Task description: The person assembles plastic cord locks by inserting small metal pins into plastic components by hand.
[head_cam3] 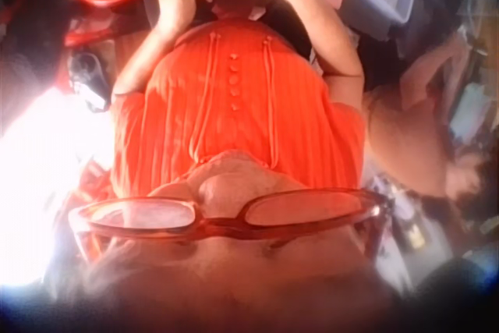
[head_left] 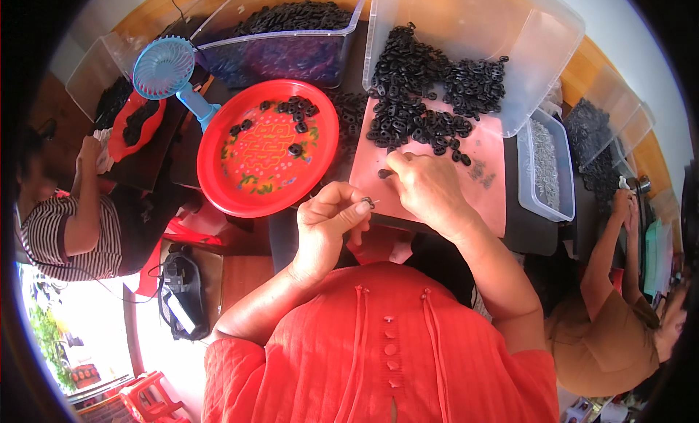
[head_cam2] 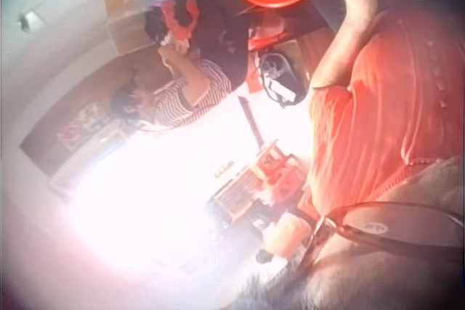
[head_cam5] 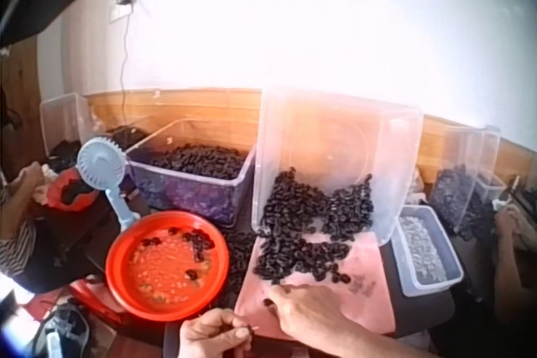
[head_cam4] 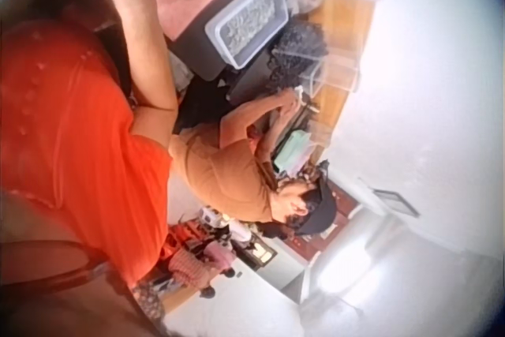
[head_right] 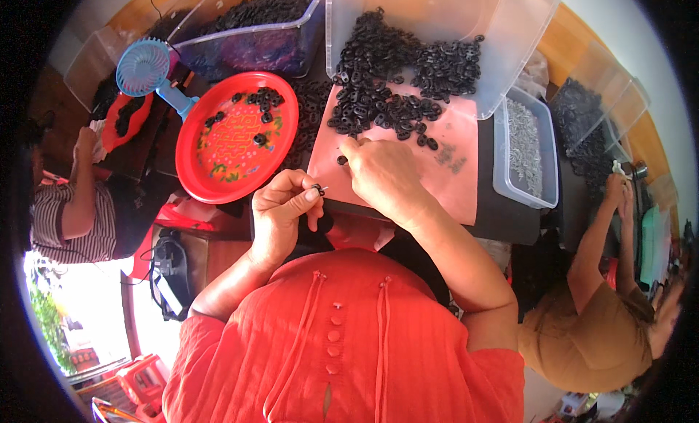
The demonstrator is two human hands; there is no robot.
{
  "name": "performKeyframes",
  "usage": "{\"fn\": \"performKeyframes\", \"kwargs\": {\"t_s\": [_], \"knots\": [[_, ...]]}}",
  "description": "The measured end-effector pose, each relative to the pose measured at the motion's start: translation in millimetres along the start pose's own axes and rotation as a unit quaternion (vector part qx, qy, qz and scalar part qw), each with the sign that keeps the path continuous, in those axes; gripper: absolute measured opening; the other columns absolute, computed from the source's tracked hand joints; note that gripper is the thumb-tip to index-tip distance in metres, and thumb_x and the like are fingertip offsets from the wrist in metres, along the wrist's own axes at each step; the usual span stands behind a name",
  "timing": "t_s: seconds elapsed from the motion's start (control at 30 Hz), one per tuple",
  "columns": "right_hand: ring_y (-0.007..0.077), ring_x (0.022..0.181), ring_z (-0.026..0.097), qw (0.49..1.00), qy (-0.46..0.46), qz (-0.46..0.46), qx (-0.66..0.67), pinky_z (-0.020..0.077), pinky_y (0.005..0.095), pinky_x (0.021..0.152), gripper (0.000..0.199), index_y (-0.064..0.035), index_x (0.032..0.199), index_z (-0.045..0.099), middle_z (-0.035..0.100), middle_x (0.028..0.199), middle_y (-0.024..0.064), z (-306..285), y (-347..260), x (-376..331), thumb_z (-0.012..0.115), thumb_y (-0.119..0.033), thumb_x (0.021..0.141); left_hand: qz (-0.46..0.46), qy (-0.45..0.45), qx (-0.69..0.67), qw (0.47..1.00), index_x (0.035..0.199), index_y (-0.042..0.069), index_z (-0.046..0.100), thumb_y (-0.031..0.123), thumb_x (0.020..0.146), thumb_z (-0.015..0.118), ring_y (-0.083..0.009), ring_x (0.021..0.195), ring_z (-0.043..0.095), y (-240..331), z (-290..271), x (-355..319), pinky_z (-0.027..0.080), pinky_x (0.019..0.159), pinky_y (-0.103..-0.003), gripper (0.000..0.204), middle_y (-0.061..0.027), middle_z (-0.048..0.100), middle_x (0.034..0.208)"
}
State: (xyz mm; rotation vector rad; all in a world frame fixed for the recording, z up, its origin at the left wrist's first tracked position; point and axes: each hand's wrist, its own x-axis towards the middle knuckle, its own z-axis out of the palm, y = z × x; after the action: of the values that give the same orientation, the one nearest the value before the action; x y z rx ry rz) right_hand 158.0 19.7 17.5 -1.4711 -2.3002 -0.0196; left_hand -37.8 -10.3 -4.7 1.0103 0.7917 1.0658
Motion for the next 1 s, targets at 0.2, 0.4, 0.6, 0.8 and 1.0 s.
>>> {"fn": "performKeyframes", "kwargs": {"t_s": [0.2, 0.4, 0.6, 0.8, 1.0], "knots": [[0.0317, 0.069, 0.066, 0.999, -0.026, 0.004, 0.030, 0.0481, 0.0437, 0.057, 0.012, -0.0079, 0.086, 0.059, 0.065, 0.070, 0.0109, -2.2, 7.3, 6.0, 0.067, -0.008, 0.077, -0.005, 0.031, -0.045, 0.999, 0.093, 0.001, 0.062, 0.005, 0.093, 0.063, -0.0099, 0.060, 0.057, 4.1, 3.9, 0.6, 0.044, 0.049, -0.021, 0.004, -0.0039, 0.061, 0.075], [0.0331, 0.070, 0.065, 0.996, -0.039, 0.016, 0.074, 0.0477, 0.0444, 0.060, 0.011, -0.0069, 0.085, 0.059, 0.066, 0.074, 0.0122, -9.3, 5.1, 5.4, 0.067, -0.008, 0.077, 0.070, 0.056, -0.049, 0.995, 0.091, 0.001, 0.062, 0.003, 0.092, 0.062, -0.0110, 0.063, 0.058, 13.3, 12.9, 4.0, 0.046, 0.054, -0.022, 0.003, -0.0035, 0.060, 0.075], [0.0348, 0.071, 0.065, 0.996, -0.059, 0.010, 0.061, 0.0470, 0.0466, 0.061, 0.011, -0.0064, 0.085, 0.062, 0.067, 0.076, 0.0145, -10.1, -2.0, 7.9, 0.065, -0.007, 0.075, 0.057, 0.060, -0.054, 0.995, 0.090, 0.000, 0.063, 0.002, 0.091, 0.063, -0.0110, 0.064, 0.058, 13.7, 14.7, 5.2, 0.046, 0.055, -0.023, 0.003, -0.0039, 0.062, 0.079], [0.0353, 0.076, 0.064, 0.996, -0.069, -0.013, 0.053, 0.0467, 0.0471, 0.064, 0.012, -0.0049, 0.085, 0.062, 0.066, 0.076, 0.0155, -10.1, 4.0, 11.3, 0.062, -0.004, 0.073, 0.093, 0.054, -0.044, 0.993, 0.088, 0.000, 0.063, 0.002, 0.090, 0.064, -0.0111, 0.065, 0.058, 17.5, 20.2, 13.1, 0.046, 0.060, -0.023, 0.002, -0.0044, 0.063, 0.079], [0.0356, 0.077, 0.064, 0.993, -0.071, 0.013, 0.095, 0.0470, 0.0457, 0.067, 0.008, -0.0040, 0.084, 0.062, 0.066, 0.077, 0.0144, -10.5, 4.4, 6.6, 0.063, -0.005, 0.076, 0.091, 0.063, -0.041, 0.993, 0.088, 0.001, 0.063, 0.003, 0.090, 0.064, -0.0117, 0.066, 0.058, 16.8, 19.1, 13.3, 0.046, 0.062, -0.023, 0.003, -0.0050, 0.064, 0.077]]}}
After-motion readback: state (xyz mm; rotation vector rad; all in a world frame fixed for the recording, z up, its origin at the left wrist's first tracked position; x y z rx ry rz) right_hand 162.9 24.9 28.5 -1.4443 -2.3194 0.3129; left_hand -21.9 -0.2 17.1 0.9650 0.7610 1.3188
